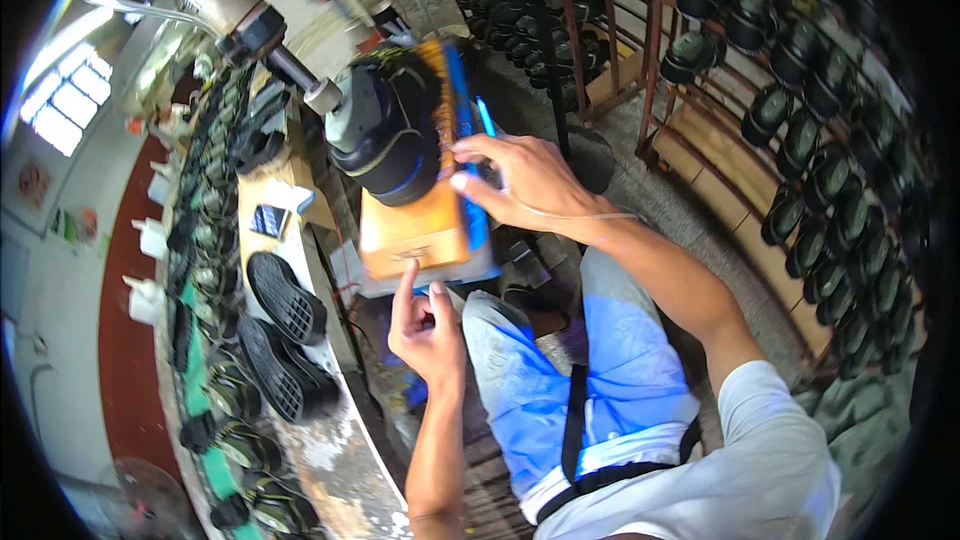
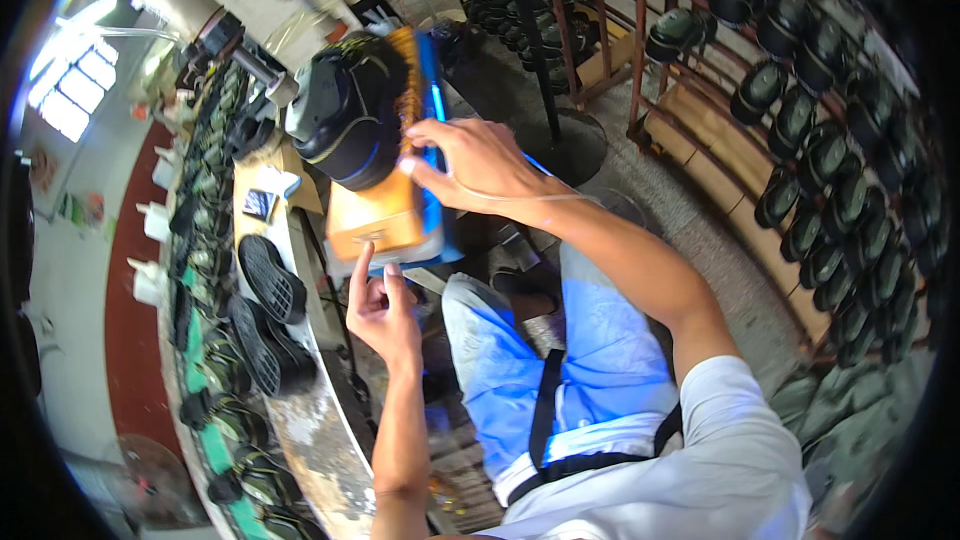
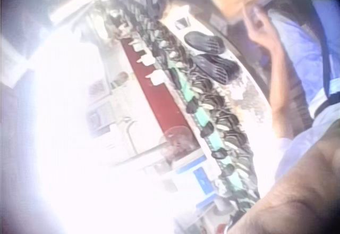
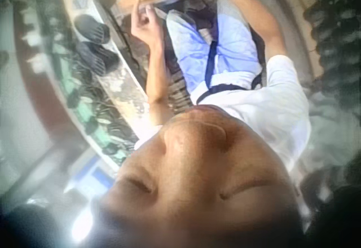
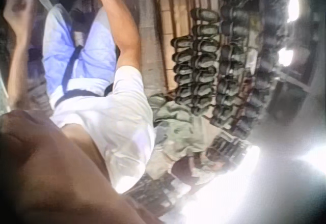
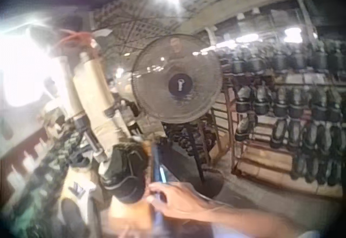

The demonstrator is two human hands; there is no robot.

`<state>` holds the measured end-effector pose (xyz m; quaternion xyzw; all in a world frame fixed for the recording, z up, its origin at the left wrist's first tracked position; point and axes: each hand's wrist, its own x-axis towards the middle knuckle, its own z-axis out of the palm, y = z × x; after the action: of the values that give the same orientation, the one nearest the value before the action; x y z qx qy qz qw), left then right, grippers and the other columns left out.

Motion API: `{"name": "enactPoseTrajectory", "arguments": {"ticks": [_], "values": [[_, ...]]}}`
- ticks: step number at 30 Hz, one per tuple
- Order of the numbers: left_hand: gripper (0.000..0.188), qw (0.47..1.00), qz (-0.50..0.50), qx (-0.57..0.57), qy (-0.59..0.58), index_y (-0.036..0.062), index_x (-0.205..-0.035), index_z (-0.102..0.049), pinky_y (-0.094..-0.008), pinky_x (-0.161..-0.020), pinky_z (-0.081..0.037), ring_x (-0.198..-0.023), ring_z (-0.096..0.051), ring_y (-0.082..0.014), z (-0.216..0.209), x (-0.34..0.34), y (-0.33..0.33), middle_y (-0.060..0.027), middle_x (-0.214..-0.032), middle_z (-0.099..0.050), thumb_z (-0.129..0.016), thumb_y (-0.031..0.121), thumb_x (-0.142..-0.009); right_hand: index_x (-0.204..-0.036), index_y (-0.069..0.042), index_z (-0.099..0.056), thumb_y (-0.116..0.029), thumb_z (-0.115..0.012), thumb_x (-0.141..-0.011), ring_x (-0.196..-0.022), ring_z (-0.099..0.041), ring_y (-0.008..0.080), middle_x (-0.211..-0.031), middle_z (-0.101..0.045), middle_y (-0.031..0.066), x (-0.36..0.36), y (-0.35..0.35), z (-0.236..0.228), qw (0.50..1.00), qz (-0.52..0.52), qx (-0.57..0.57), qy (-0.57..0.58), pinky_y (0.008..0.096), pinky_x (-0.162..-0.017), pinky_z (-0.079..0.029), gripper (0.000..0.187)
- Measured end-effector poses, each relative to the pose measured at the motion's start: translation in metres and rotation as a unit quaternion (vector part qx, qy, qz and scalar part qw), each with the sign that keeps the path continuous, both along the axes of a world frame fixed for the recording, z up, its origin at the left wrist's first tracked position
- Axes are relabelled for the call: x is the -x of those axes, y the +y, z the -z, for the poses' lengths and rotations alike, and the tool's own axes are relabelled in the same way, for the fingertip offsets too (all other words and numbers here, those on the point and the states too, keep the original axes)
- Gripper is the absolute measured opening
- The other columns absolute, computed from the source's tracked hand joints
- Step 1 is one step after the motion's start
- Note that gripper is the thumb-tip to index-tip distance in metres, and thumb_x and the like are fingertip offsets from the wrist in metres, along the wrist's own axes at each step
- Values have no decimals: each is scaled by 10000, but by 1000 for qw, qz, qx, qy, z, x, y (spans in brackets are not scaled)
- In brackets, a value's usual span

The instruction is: The person draws lines on the soles of shoes using a pen and then places the marked shoes onto a storage rack.

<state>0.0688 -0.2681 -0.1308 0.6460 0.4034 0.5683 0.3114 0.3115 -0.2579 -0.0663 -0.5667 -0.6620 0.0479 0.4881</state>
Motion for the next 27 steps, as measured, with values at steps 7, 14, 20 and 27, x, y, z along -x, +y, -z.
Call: {"name": "enactPoseTrajectory", "arguments": {"ticks": [7,14,20,27], "values": [[885,889,-68,-331,309,-29,-1469,-504,-523,-1150,-382,-1299,-526,-462,-114,-26,150,-289,-1381,-605,-924,334,-780,-1358,13,-574,-659,-863,-711,-1171,-633,457,-1208,-688,268,-12,38,-7,989,124,61,-46,523,-1033,-499,977],[926,955,165,-44,241,-98,-1364,-547,-325,-903,-567,-965,-710,-185,-152,-64,205,-125,-1075,-742,-1027,203,-632,-1276,0,-684,-613,-925,-635,-1102,-730,358,-1193,-744,240,-86,92,-18,989,-53,138,17,437,-971,-563,919],[927,914,-13,-370,166,-9,-1420,-545,-448,-1136,-454,-1262,-582,-293,-144,-79,130,-170,-1391,-593,-994,-4,-609,-1324,16,-639,-648,-894,-647,-1179,-667,369,-1229,-703,256,-80,109,-1,998,1,41,-43,435,-1002,-519,982],[603,734,213,-567,309,58,-1323,-644,-572,-1233,-289,-1378,-543,-372,-221,-110,60,-130,-1430,-635,-787,349,-815,-1530,56,-436,-476,-682,-999,-1020,-722,236,-1214,-702,198,-133,-59,32,842,-314,13,438,418,-895,-613,791]]}}
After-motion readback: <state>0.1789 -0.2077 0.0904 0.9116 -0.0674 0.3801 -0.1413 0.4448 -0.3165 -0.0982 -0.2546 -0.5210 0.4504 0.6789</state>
